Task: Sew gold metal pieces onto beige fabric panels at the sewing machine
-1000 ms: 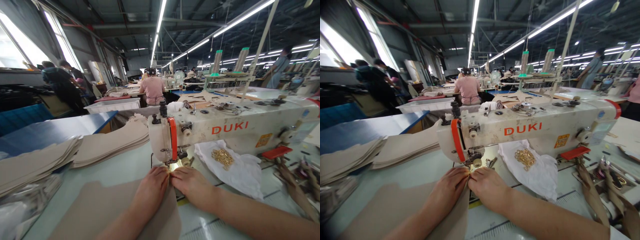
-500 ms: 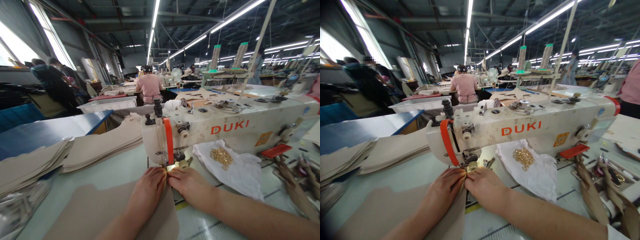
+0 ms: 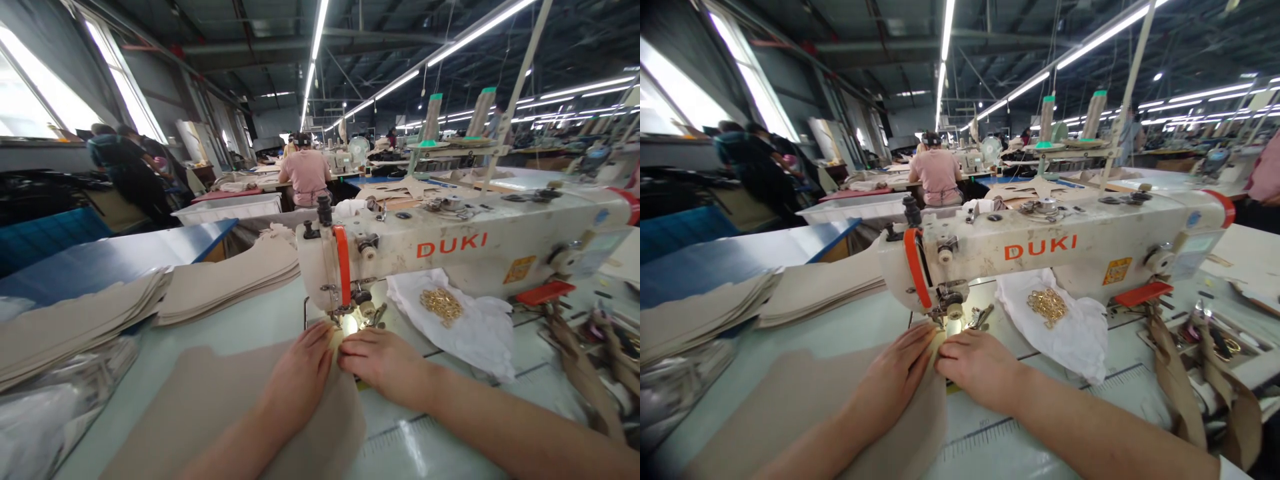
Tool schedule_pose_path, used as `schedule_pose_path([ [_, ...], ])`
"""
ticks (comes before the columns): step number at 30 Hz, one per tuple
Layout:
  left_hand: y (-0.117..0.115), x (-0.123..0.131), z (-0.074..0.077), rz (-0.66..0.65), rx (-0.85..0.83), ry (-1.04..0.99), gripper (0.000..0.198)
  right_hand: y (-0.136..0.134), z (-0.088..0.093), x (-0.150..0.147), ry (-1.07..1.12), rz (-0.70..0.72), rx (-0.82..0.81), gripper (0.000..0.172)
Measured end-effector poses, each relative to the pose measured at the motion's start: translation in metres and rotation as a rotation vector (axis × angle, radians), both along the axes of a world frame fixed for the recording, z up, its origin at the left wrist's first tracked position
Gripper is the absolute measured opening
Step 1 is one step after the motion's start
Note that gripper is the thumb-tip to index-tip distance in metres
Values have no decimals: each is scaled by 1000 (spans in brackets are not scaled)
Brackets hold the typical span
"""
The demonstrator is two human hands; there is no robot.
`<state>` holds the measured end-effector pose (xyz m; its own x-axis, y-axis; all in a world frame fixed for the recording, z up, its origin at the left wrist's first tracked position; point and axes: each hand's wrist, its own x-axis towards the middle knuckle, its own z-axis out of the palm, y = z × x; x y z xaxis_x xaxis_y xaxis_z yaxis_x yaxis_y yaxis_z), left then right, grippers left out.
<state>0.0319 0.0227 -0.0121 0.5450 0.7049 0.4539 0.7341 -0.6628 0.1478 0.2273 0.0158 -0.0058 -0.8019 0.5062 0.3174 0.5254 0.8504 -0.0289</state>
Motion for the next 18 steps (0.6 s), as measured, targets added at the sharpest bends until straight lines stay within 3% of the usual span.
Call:
schedule_pose_path([
  [8, -2, -2, 1, 54, -123, 30, 32, 2, 1, 0, -40, 3, -13, 13],
  [18, 1, -2, 3, -45, -41, 91, 33, 2, 2, -1, -66, -7, -15, 12],
])
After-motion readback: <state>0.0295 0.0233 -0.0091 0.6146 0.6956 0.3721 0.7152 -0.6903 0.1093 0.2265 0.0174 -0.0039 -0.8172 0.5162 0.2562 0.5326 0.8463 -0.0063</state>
